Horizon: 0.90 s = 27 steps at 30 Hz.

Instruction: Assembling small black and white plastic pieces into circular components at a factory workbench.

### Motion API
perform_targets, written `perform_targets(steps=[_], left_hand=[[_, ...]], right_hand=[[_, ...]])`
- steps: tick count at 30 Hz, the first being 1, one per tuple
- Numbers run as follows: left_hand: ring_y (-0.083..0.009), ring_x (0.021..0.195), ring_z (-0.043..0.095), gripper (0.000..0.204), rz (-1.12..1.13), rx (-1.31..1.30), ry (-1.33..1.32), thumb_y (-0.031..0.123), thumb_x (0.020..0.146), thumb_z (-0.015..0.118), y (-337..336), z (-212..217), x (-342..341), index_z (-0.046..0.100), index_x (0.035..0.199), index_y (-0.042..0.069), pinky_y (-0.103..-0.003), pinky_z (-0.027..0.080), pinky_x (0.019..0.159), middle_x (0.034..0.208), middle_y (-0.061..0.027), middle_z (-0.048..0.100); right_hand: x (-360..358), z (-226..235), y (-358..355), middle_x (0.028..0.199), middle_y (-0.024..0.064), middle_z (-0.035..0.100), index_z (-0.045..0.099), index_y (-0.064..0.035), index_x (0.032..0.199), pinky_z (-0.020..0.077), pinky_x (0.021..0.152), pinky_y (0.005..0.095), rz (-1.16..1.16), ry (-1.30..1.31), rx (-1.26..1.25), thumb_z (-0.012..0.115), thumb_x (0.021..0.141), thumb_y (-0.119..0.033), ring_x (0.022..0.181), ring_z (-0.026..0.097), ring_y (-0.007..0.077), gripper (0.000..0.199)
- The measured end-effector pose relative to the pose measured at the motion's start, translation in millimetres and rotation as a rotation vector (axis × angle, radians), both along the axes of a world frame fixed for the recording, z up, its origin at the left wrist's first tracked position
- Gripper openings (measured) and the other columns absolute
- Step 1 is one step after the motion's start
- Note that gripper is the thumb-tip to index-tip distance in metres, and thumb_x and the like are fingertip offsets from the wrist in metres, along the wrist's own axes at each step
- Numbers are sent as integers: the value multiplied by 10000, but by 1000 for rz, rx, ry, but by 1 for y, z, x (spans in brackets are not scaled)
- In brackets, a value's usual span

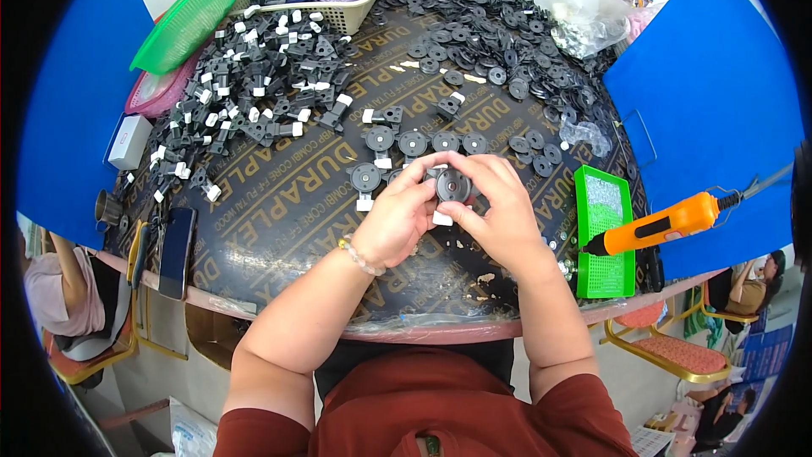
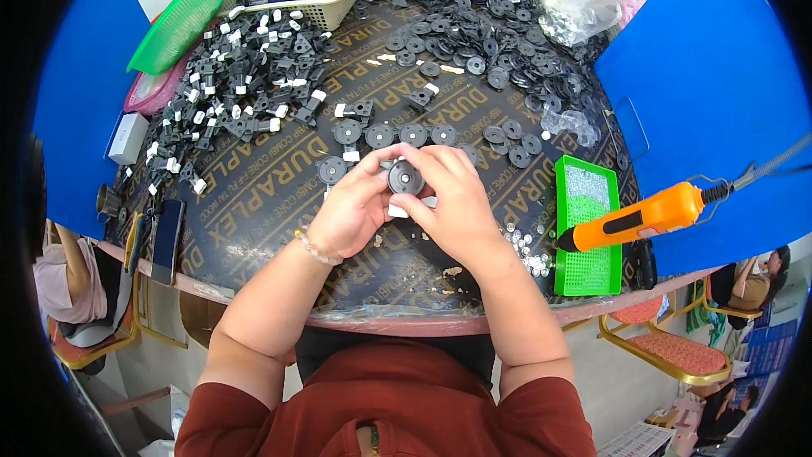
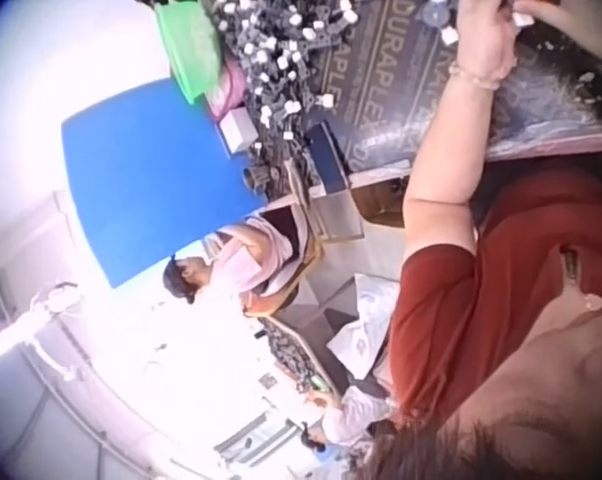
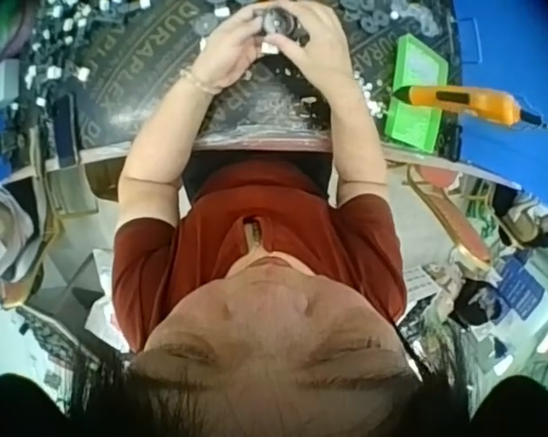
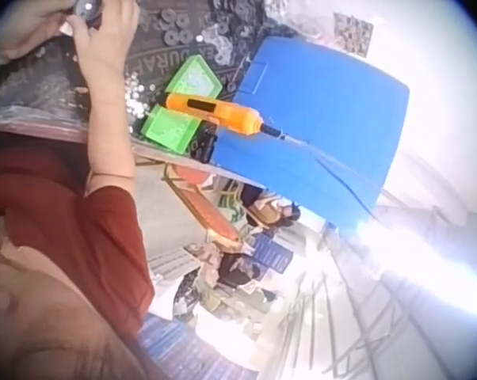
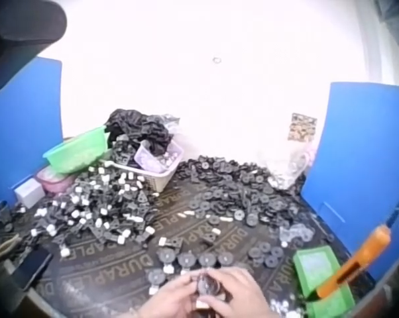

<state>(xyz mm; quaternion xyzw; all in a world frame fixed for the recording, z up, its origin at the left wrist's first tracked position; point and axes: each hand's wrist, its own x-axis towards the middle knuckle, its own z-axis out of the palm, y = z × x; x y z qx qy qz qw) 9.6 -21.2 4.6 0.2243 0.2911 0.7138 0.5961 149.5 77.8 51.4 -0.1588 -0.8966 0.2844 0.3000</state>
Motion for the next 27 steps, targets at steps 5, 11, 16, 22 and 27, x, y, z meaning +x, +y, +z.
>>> perform_targets(steps=[5, 11, 16, 22, 27], left_hand=[[-213, 969, 591, 532, 508, -57, 584, 56, 956, 406, -4, 13, 2, 312, 1480, 52, -362, 482, 891, 1117, -123, 569], [-315, 950, 596, 439, 924, 611, 1526, 101, 786, 623, -20, 20, 0, 602, 1218, 28, -435, 469, 850, 1058, -136, 602], [-305, 875, 600, 378, 895, 670, 1522, 134, 773, 647, -17, 25, 5, 660, 1136, 29, -418, 487, 791, 1007, -119, 612], [-301, 862, 607, 353, 896, 672, 1481, 114, 768, 645, -17, 25, 7, 672, 1107, 20, -402, 496, 761, 993, -121, 617], [-299, 873, 606, 350, 889, 645, 1467, 101, 761, 652, -17, 22, 7, 673, 1103, 30, -401, 494, 763, 996, -117, 619]], right_hand=[[-17, 20, 16, 1110, 156, 610, 632, -9, 1170, 456, 942, 427, -47, -76, 149, 765, 780, -186, 1078, 553, 346, 449], [-119, -1, 33, 1085, 145, 627, 647, -63, 1121, 405, 998, 456, 105, -4, 233, 791, 737, -260, 1122, 519, 363, 455], [-176, -33, 4, 1152, 126, 624, 645, -82, 1119, 340, 1057, 467, 210, -192, 255, 785, 764, -262, 1215, 469, 347, 422], [-188, -53, 15, 1158, 113, 636, 672, -84, 1136, 280, 1097, 509, 171, -390, 301, 786, 764, -315, 1195, 477, 333, 453], [-185, -21, 35, 1130, 152, 664, 675, -73, 1152, 463, 949, 475, 3, -339, 278, 749, 801, -394, 1101, 587, 349, 481]])
